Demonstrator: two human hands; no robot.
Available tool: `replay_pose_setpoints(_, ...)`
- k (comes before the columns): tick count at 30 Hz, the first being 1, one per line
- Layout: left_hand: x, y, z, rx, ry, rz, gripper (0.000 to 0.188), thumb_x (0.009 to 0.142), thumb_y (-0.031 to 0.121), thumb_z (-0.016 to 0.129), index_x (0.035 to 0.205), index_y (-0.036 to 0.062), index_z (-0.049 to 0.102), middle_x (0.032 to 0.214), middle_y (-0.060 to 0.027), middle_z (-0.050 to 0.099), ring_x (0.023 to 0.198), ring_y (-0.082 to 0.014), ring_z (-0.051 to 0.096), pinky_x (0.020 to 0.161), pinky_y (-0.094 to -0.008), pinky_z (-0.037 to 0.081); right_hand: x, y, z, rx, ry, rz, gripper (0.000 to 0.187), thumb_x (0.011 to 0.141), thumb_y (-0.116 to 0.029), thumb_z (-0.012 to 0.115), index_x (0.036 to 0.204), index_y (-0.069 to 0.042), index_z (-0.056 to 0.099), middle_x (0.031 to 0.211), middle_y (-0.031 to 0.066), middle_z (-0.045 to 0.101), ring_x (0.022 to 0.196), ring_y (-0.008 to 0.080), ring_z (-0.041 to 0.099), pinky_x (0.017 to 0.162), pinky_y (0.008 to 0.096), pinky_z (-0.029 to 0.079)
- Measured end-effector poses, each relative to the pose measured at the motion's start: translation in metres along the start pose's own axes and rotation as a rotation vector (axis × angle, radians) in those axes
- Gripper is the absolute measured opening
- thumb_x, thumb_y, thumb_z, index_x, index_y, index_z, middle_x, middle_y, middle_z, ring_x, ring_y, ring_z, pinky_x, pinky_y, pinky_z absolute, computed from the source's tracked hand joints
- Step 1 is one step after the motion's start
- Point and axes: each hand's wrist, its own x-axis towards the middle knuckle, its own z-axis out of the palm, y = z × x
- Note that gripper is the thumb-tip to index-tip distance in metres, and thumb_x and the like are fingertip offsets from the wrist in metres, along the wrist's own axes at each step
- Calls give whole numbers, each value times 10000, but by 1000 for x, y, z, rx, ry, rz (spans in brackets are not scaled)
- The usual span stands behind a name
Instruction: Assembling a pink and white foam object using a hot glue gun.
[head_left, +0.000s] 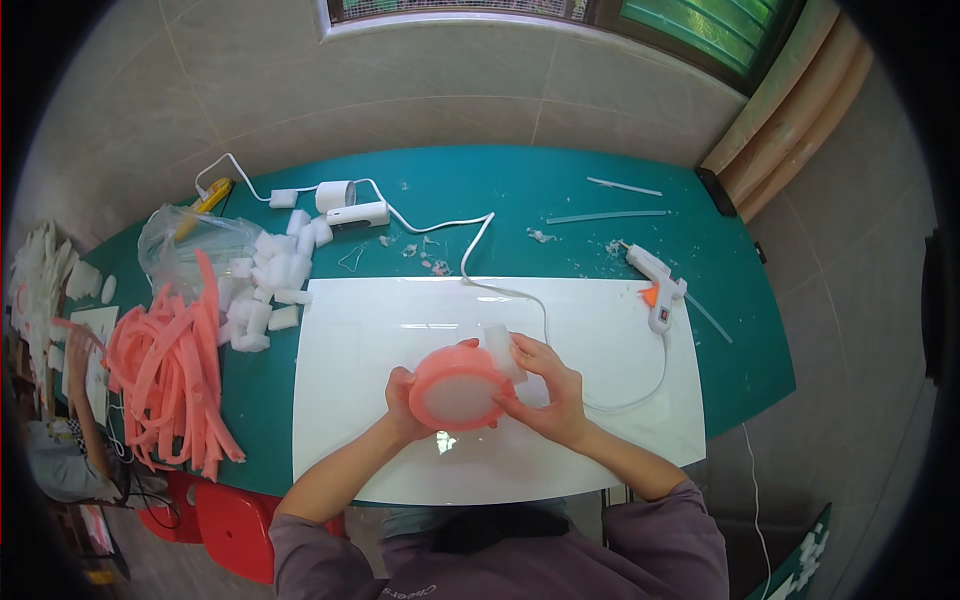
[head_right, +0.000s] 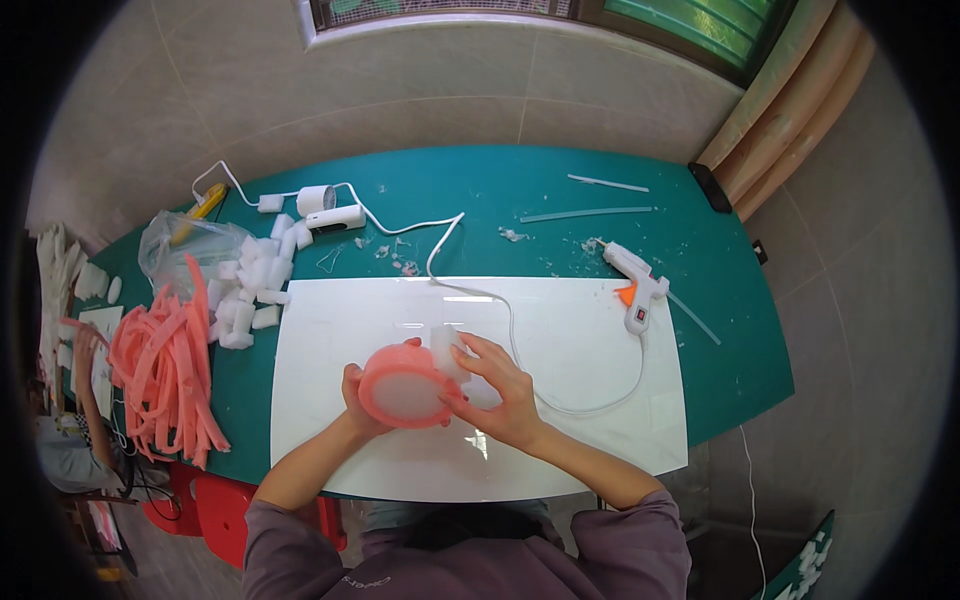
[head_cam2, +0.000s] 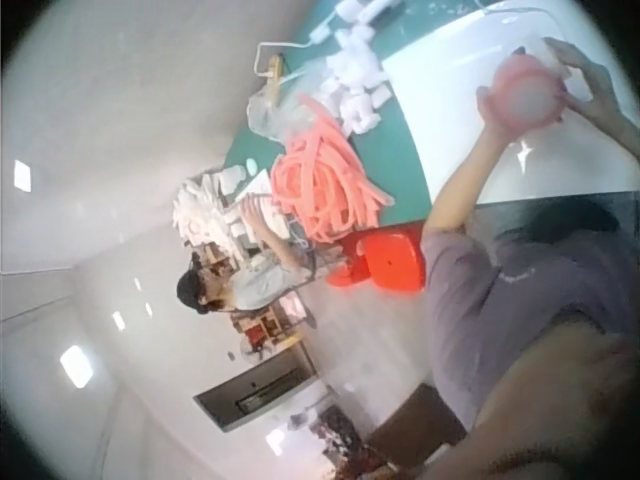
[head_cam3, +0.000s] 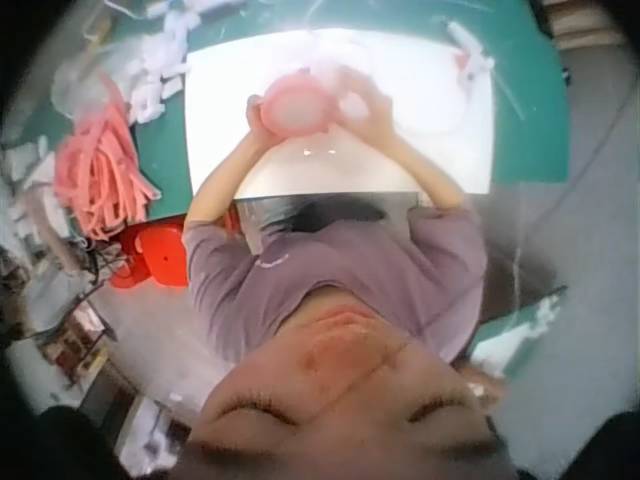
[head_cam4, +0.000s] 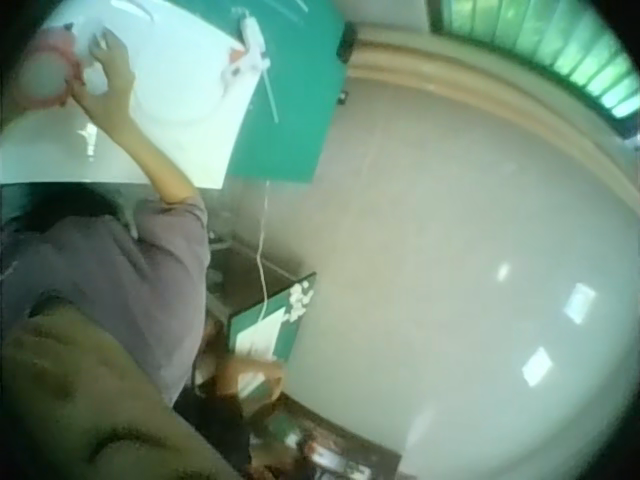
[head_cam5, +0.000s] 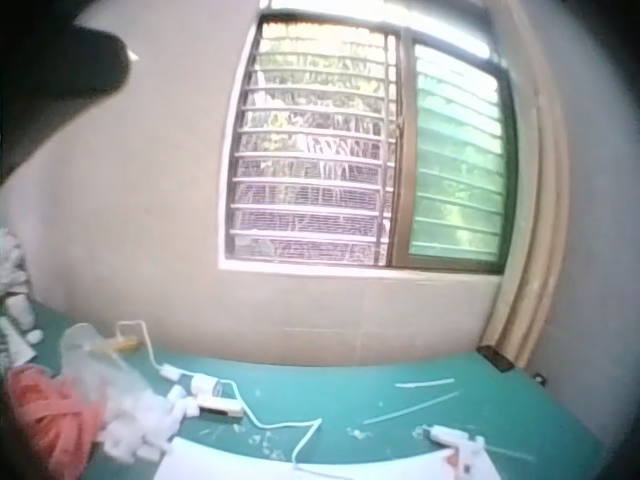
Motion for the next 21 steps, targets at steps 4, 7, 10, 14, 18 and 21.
replay_pose_setpoints(4, 2, -1, -1, 14, 40, 5, 808, 569, 457, 428, 1281, 131, 230, 1241, -167, 333, 1062, -376, 407, 809, -545, 374, 1, 3, 0, -11, 4, -11, 464, 616, -89, 710, 1039, -56, 523, 1113, 200, 485, 1007, 323, 496, 777, 336, 445)
replay_pose_setpoints(7, 1, -1, 0, 18, 67, 10, 808, 566, 456, 425, 1280, 131, 231, 1240, -169, 332, 1065, -372, 407, 820, -543, 368, 1, 5, 1, -13, 12, -36, 451, 618, -81, 707, 1031, -55, 527, 1108, 200, 487, 999, 323, 500, 776, 335, 444)
replay_pose_setpoints(10, 2, -1, -3, 123, 37, 23, 817, 586, 565, 407, 1281, 174, 231, 1260, -159, 307, 1100, -399, 364, 818, -555, 365, 2, 6, 1, -20, 15, -58, 449, 619, -84, 707, 1030, -52, 528, 1108, 200, 488, 995, 326, 501, 774, 338, 445)
replay_pose_setpoints(14, 4, -1, 7, 191, 30, 51, 839, 605, 659, 406, 1289, 208, 227, 1276, -156, 291, 1141, -408, 324, 819, -572, 356, 0, 5, -1, -83, 42, -20, 442, 623, -87, 706, 1028, -51, 532, 1109, 199, 490, 1004, 324, 500, 787, 343, 441)
replay_pose_setpoints(18, 2, -4, 2, 145, 23, 60, 826, 613, 636, 412, 1291, 201, 230, 1275, -160, 296, 1146, -393, 324, 826, -582, 345, -3, 4, 1, -56, 27, 45, 429, 631, -87, 703, 1023, -45, 535, 1109, 192, 494, 1019, 312, 497, 811, 337, 431)
replay_pose_setpoints(21, -1, -4, 2, 112, 110, 22, 781, 636, 603, 408, 1285, 203, 245, 1269, -164, 305, 1139, -394, 330, 827, -586, 340, -3, 1, 3, -32, 27, 59, 427, 641, -95, 699, 1029, -40, 528, 1110, 185, 497, 1022, 301, 498, 818, 332, 427)
